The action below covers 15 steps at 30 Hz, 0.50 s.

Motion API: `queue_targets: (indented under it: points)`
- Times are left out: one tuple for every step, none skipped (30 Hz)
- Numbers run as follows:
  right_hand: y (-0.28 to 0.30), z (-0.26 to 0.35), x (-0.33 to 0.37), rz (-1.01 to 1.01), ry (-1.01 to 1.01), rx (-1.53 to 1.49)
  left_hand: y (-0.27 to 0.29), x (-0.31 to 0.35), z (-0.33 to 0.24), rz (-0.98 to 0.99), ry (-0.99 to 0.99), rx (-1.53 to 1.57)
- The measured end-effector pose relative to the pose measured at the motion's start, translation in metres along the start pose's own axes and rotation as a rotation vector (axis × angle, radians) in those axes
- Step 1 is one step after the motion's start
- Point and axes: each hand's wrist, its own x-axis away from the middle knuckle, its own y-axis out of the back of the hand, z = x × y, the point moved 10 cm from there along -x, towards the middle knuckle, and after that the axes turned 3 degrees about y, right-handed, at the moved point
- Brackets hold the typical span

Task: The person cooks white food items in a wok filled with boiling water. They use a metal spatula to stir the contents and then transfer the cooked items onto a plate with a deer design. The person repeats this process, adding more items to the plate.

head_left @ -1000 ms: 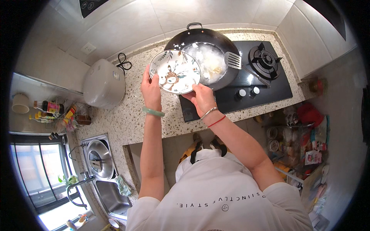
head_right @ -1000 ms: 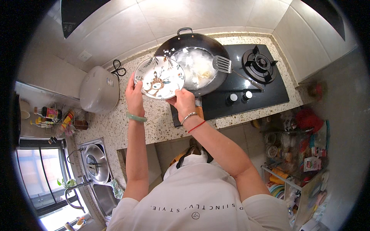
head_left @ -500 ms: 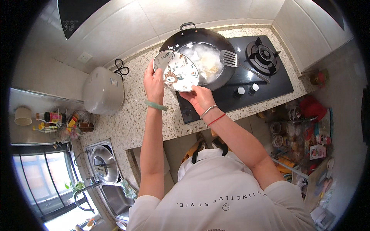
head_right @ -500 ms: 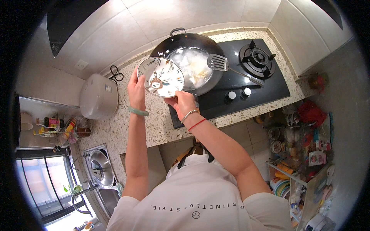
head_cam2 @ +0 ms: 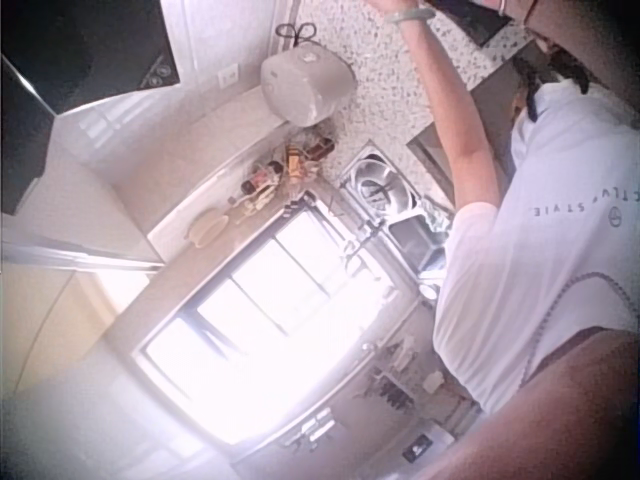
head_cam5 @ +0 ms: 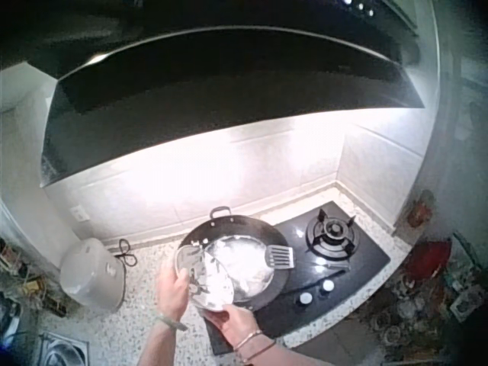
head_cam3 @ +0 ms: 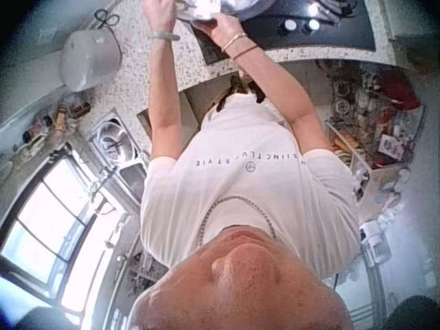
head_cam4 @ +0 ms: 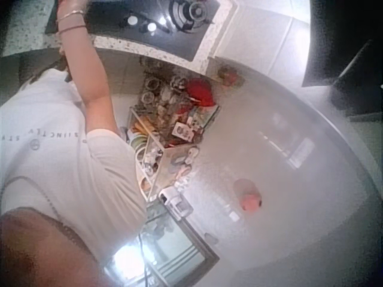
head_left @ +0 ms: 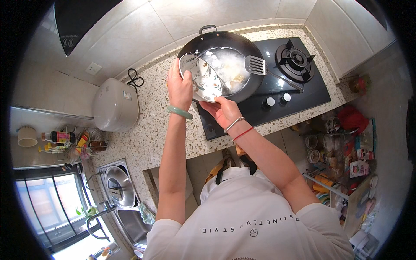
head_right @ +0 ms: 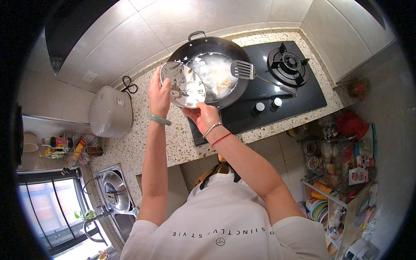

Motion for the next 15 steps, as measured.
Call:
queue_targets:
  points:
    - [0.001, -0.001, -0.002, 0.004, -0.012, -0.008, -0.002, -0.001, -0.001, 0.009, 0.002, 0.003]
    - [0.002, -0.002, -0.003, 0.008, -0.025, -0.016, -0.004, -0.001, -0.003, 0.017, 0.004, 0.005]
    - [0.003, -0.004, -0.003, -0.001, -0.047, -0.028, -0.006, -0.002, -0.004, 0.026, 0.006, 0.008]
    - [0.004, -0.005, -0.003, -0.01, -0.07, -0.039, -0.007, -0.002, -0.007, 0.032, 0.003, -0.012]
    - [0.004, -0.007, -0.002, -0.02, -0.092, -0.05, -0.007, -0.002, -0.01, 0.037, 0.0, -0.032]
    - [0.003, -0.007, -0.002, -0.008, -0.101, -0.044, -0.007, -0.001, -0.012, 0.042, -0.002, -0.052]
    - [0.002, -0.008, -0.001, 0.003, -0.11, -0.037, -0.008, -0.001, -0.014, 0.045, -0.007, -0.068]
    - [0.002, -0.008, -0.001, 0.014, -0.12, -0.031, -0.009, -0.001, -0.015, 0.048, -0.011, -0.084]
    - [0.003, -0.008, 0.0, 0.002, -0.127, -0.052, -0.01, -0.001, -0.017, 0.05, -0.016, -0.102]
    - [0.004, -0.009, 0.0, -0.01, -0.134, -0.074, -0.01, 0.0, -0.018, 0.051, -0.021, -0.114]
    - [0.005, -0.009, 0.0, -0.023, -0.141, -0.095, -0.011, 0.0, -0.019, 0.051, -0.026, -0.126]
    - [0.006, -0.009, 0.0, -0.022, -0.142, -0.094, -0.011, 0.001, -0.02, 0.052, -0.03, -0.139]
    - [0.006, -0.009, 0.0, -0.022, -0.143, -0.093, -0.011, 0.001, -0.02, 0.051, -0.022, -0.141]
    - [0.007, -0.009, 0.0, -0.021, -0.143, -0.092, -0.012, 0.002, -0.019, 0.05, -0.014, -0.143]
    - [0.007, -0.009, -0.001, -0.018, -0.145, -0.088, -0.012, 0.003, -0.019, 0.05, -0.006, -0.145]
